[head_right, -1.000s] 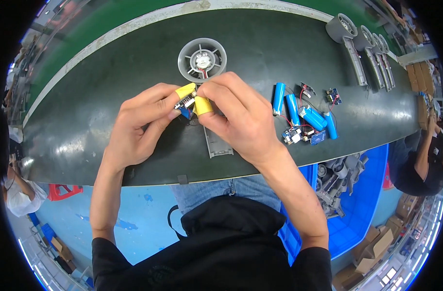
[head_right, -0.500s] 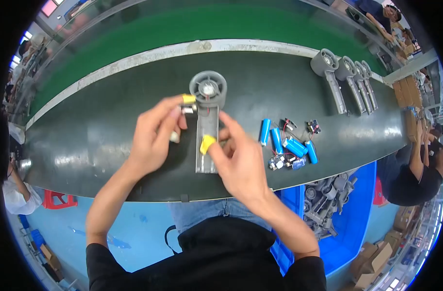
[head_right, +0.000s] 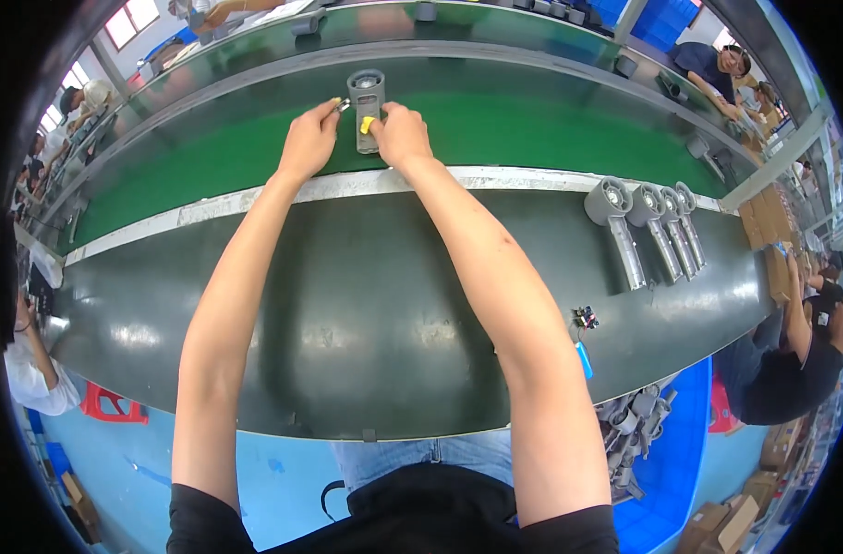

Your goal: The person assembles small electronic modules by hand, placing circuit boards and batteries into plastic housings.

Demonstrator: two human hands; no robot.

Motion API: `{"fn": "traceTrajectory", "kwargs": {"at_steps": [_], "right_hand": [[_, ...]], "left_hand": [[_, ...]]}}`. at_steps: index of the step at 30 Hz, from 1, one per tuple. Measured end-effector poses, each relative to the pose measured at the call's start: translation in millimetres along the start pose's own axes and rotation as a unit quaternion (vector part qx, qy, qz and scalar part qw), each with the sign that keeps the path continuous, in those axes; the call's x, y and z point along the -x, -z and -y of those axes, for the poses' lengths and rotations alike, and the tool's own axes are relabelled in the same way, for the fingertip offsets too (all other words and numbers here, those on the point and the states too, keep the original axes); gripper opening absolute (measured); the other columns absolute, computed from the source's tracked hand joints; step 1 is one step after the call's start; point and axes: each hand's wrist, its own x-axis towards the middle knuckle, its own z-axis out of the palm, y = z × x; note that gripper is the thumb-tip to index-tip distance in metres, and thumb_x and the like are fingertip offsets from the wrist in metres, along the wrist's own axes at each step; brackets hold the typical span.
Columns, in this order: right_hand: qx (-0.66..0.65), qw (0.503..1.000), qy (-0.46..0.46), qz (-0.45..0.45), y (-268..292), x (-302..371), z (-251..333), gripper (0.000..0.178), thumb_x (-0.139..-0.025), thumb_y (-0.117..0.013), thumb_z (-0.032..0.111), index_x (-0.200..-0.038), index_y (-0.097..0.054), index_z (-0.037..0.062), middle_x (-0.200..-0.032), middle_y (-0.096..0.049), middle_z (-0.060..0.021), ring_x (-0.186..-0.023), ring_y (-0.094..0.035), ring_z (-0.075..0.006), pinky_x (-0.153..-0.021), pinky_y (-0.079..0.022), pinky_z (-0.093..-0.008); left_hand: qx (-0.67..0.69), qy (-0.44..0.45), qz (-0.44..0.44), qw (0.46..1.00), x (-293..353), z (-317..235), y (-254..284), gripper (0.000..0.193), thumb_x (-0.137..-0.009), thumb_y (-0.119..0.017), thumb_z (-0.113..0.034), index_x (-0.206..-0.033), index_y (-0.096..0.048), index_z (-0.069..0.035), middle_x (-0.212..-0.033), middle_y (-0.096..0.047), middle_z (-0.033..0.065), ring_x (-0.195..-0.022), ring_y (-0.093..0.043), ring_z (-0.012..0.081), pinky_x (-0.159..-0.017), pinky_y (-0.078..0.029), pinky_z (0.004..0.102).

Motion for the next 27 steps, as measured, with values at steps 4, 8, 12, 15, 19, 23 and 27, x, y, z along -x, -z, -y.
{"fn": "traceTrajectory", "kwargs": {"at_steps": [4,8,12,15,19,23,27], "right_hand": [[0.155,0.985,0.056,0.048,70.2,18.6,22.6,0.039,-0.086,-0.065,0.024,-0.116,-0.066,-0.0017,-0.096,-0.073,-0.0156,-0.091,-0.069,-0.0339,-0.085,-0.054,-0.0429],[0.322,0.938,0.078,0.099,216.7,52.3,-11.4,0.046,-0.08,-0.071,0.026,-0.12,-0.065,0.0033,-0.115,-0.067,-0.0164,-0.113,-0.06,-0.0351,-0.1,-0.046,-0.0426],[0.392,0.904,-0.027,0.17,295.0,92.4,-50.2,0.061,-0.073,-0.075,0.025,-0.129,-0.058,0.0057,-0.127,-0.059,-0.0189,-0.119,-0.055,-0.0355,-0.102,-0.044,-0.0419],[0.387,0.906,-0.066,0.159,305.3,105.3,-55.5,0.064,-0.069,-0.077,0.024,-0.128,-0.058,0.0068,-0.122,-0.059,-0.019,-0.114,-0.056,-0.0353,-0.098,-0.046,-0.0419],[0.312,0.948,0.019,0.064,286.2,120.0,-21.1,0.059,-0.065,-0.077,0.021,-0.12,-0.06,0.0065,-0.102,-0.06,-0.0165,-0.092,-0.061,-0.0323,-0.082,-0.05,-0.0405],[0.176,0.975,0.13,0.023,249.9,136.6,21.7,0.056,-0.065,-0.076,0.02,-0.117,-0.06,0.0044,-0.095,-0.059,-0.0112,-0.075,-0.062,-0.0228,-0.069,-0.051,-0.0358],[-0.037,0.993,0.044,0.104,227.8,170.8,44.7,0.047,-0.077,-0.073,0.018,-0.12,-0.061,0.0018,-0.092,-0.062,-0.0076,-0.073,-0.06,-0.0171,-0.066,-0.05,-0.0319]], "left_hand": [[-0.197,-0.044,-0.01,0.979,24.8,6.3,28.6,0.038,-0.09,-0.062,-0.016,-0.126,-0.06,-0.005,-0.117,-0.063,0.0144,-0.111,-0.057,0.0326,-0.093,-0.044,0.0423],[-0.108,-0.061,0.008,0.992,37.7,-53.5,47.8,0.03,-0.087,-0.064,-0.011,-0.116,-0.065,-0.003,-0.116,-0.062,0.0144,-0.111,-0.056,0.0317,-0.094,-0.043,0.0405],[-0.006,-0.091,0.117,0.989,51.2,-98.3,31.6,0.023,-0.087,-0.063,-0.011,-0.107,-0.068,0.001,-0.111,-0.064,0.0161,-0.11,-0.057,0.0333,-0.097,-0.044,0.0406],[0.07,-0.067,0.199,0.975,58.0,-139.2,12.2,0.027,-0.09,-0.063,-0.016,-0.11,-0.067,0.001,-0.115,-0.064,0.016,-0.111,-0.059,0.0328,-0.098,-0.045,0.0389],[0.145,-0.072,0.237,0.958,77.1,-183.0,1.5,0.043,-0.089,-0.068,-0.021,-0.126,-0.059,-0.002,-0.126,-0.059,0.0141,-0.118,-0.056,0.0312,-0.101,-0.043,0.0396],[0.225,-0.057,0.234,0.944,93.3,-206.4,7.8,0.074,-0.08,-0.077,-0.026,-0.143,-0.044,-0.007,-0.141,-0.048,0.0149,-0.13,-0.048,0.0298,-0.11,-0.038,0.04],[0.213,-0.01,0.22,0.952,111.6,-192.4,36.5,0.074,-0.069,-0.084,-0.023,-0.134,-0.052,-0.005,-0.131,-0.057,0.0135,-0.124,-0.052,0.0306,-0.107,-0.039,0.0409]]}}
